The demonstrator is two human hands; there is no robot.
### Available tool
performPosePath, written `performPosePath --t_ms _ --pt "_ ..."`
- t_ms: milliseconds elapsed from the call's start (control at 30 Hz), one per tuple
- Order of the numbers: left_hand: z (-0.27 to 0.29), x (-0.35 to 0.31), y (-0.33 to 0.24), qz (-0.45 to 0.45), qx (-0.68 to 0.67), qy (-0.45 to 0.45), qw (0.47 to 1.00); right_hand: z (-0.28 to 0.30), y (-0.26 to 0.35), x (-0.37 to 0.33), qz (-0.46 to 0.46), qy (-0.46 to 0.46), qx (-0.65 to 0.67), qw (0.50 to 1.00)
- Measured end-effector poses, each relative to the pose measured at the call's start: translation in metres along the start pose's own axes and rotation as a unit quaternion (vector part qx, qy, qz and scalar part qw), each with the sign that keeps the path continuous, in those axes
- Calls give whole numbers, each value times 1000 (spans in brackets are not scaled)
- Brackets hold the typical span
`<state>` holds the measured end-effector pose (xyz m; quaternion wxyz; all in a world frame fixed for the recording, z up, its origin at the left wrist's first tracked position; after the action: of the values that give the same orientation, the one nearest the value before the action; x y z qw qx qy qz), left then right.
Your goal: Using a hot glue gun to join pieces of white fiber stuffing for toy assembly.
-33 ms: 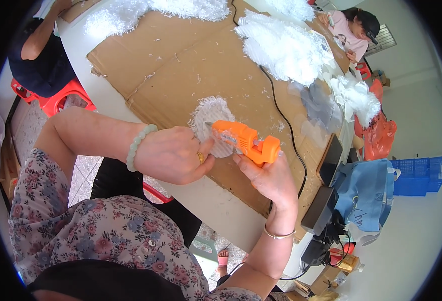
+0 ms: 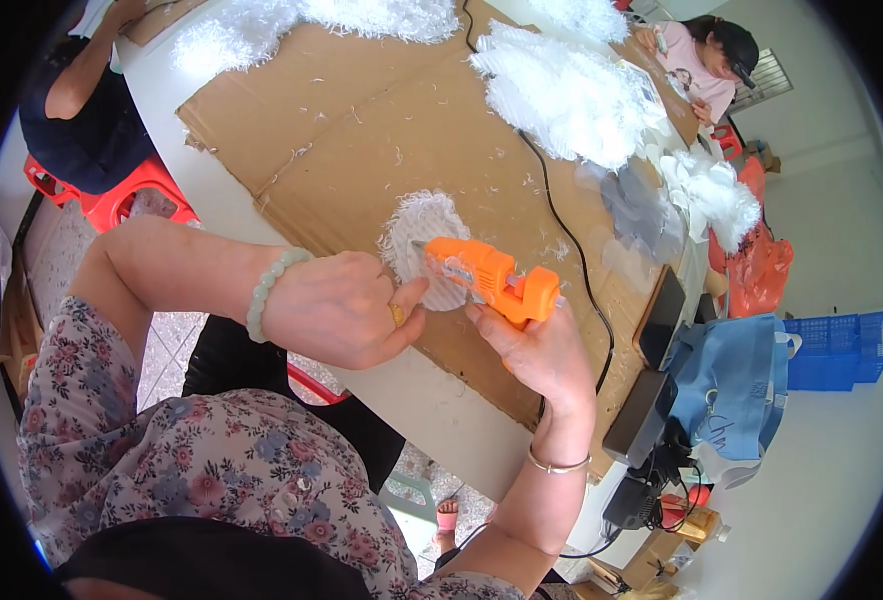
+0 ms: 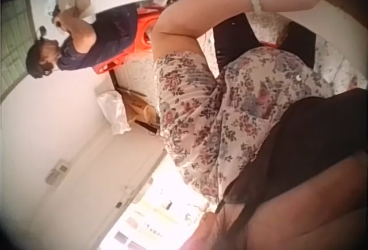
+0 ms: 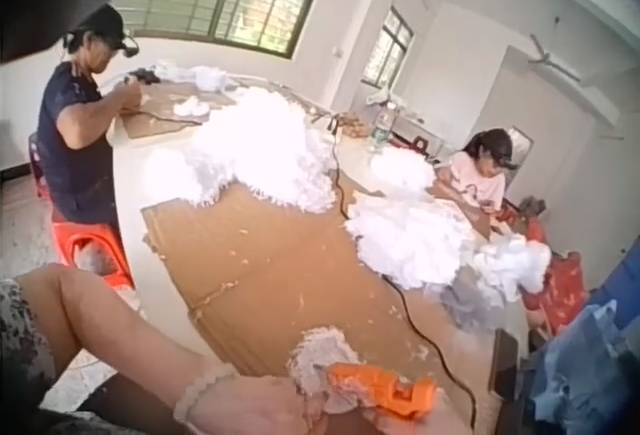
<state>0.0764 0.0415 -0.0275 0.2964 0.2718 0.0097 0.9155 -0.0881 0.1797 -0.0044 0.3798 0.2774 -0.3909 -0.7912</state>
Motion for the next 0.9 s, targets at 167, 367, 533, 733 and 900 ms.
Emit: performPosePath --t_ms 167,367,533,733,900 --pt "21 -14 16 59 -38 -51 996 -3 -1 6 8 -5 -13 1000" --pt "-1 -27 82 319 -154 -181 917 -7 -4 7 36 -13 -13 999" --pt "-22 -20 122 424 -273 -93 858 -13 7 7 25 -7 -43 999" --pt "-33 6 126 395 -267 -29 879 -17 11 -2 28 -11 -11 999" --pt "-35 12 124 355 -225 -15 907 -12 10 -10 18 -28 -26 999"
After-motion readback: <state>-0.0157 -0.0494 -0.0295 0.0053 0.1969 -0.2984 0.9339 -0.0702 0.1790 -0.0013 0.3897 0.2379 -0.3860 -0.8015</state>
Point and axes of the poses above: each hand's wrist, its own x-axis towards the middle knuckle, its own z-axis out of the back of the hand, y = z × x, the point moved 2 cm from there along x, towards the middle knuckle, and after that the axes turned 5 degrees about -y, right-handed, at the moved point
